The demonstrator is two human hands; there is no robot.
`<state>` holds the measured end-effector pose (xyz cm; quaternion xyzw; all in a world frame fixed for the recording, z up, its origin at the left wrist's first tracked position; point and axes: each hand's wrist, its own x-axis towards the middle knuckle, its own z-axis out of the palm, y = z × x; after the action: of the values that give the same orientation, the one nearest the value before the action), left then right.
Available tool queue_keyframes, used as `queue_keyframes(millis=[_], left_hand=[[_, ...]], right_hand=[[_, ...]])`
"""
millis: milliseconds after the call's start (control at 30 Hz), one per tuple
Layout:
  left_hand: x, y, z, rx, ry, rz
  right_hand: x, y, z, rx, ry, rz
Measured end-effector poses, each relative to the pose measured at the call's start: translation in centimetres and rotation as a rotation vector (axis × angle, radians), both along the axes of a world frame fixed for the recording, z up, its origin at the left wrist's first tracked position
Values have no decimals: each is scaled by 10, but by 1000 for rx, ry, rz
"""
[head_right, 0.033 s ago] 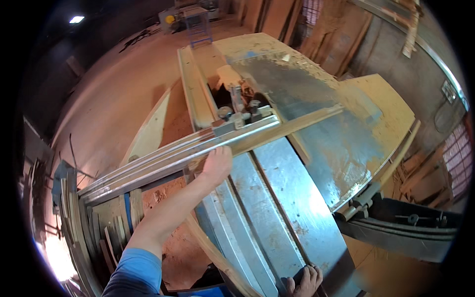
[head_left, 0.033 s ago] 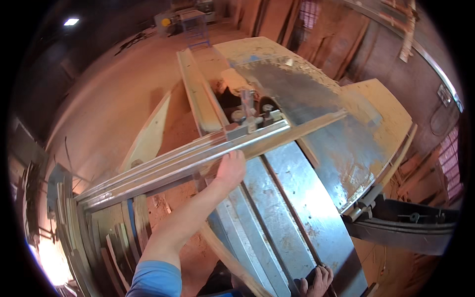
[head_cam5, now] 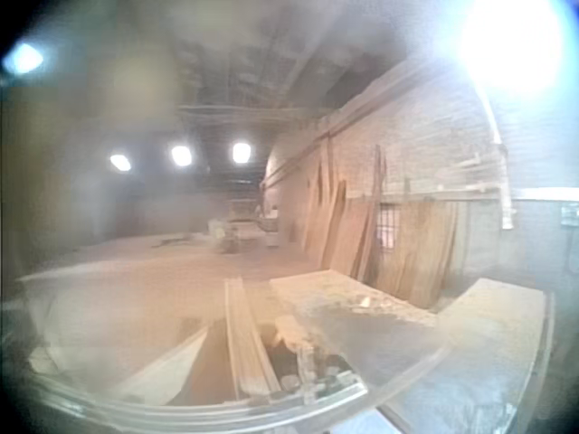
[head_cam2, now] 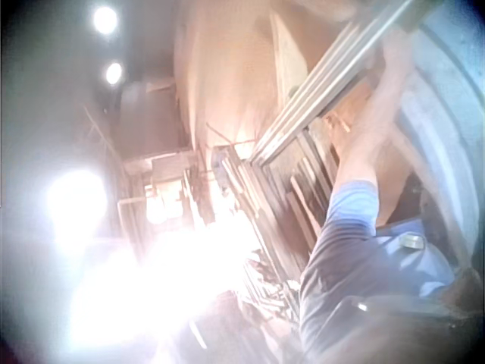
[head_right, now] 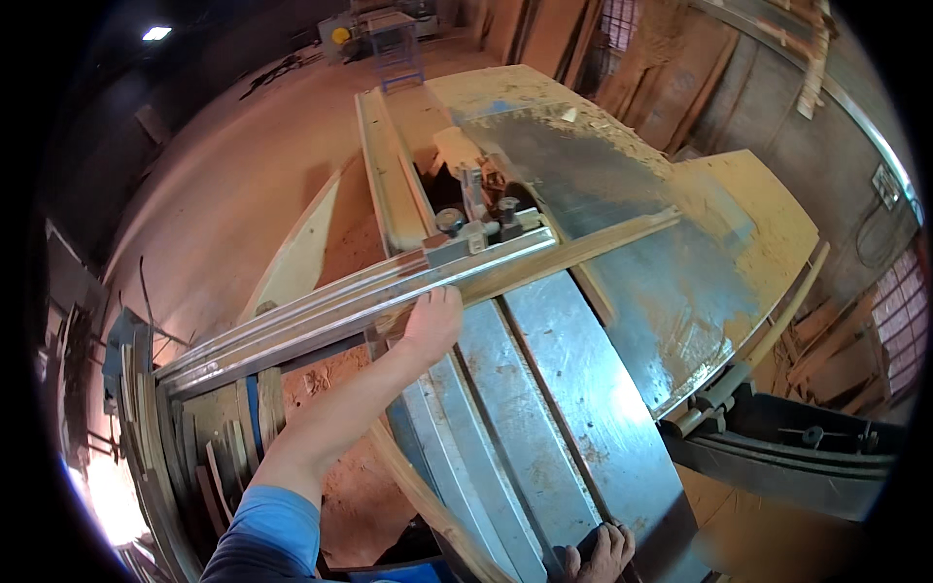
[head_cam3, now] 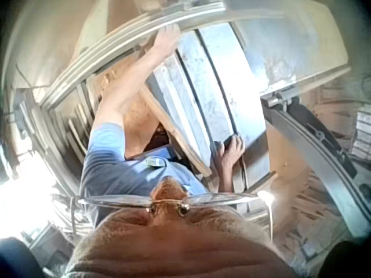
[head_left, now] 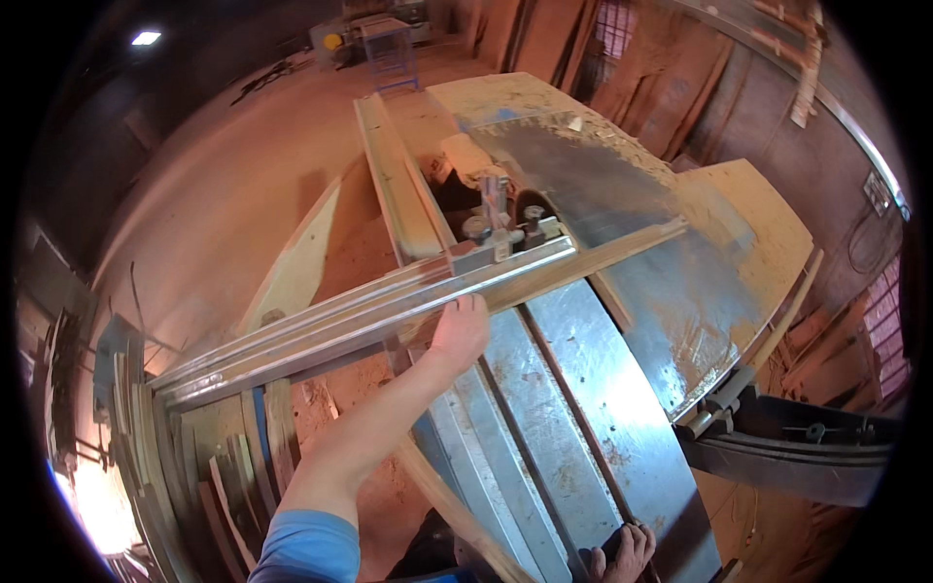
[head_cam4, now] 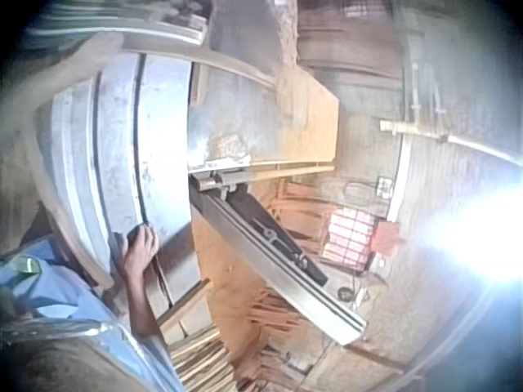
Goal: The person repeatedly picks up wooden planks from a stack and feeds them through a table saw to cut them. After each cut, the person removes the processed piece and returns to the stack for the next plank.
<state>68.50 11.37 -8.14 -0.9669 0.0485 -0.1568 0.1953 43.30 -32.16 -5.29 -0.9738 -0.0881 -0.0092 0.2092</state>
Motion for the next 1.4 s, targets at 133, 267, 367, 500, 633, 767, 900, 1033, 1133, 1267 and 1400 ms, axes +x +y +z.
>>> queue_keyframes(millis=[133, 267, 367, 500, 633, 767, 900, 1033, 1133, 1267, 1400], left_hand=[[-1, 1, 3, -36, 13, -22], [-1, 0, 6, 6, 5, -21], [-2, -2, 12, -3, 31, -23], [2, 8, -6, -132, -35, -53], [5, 6, 6, -157, 94, -31], [7, 11, 2, -202, 31, -94], [-4, 3, 2, -223, -92, -16], [2, -24, -9, -200, -172, 155], [6, -25, -15, -202, -188, 247], [16, -22, -11, -235, -143, 271], [18, -17, -3, -245, -78, 295]], right_hand=[[-3, 0, -3, -34, -12, 10], [-1, 0, -2, -27, -27, 20], [-2, 1, 1, -27, -15, 15], [1, 3, -1, -9, -33, 8], [3, 4, 7, 24, -25, -1], [1, -8, -9, -50, -41, -18], [1, -7, -9, -42, -26, -11], [-2, -7, -4, -6, -4, -45], [1, -8, -6, 1, 11, -30], [0, -7, 1, 4, -5, -38], [1, -8, -1, -2, -14, -28]])
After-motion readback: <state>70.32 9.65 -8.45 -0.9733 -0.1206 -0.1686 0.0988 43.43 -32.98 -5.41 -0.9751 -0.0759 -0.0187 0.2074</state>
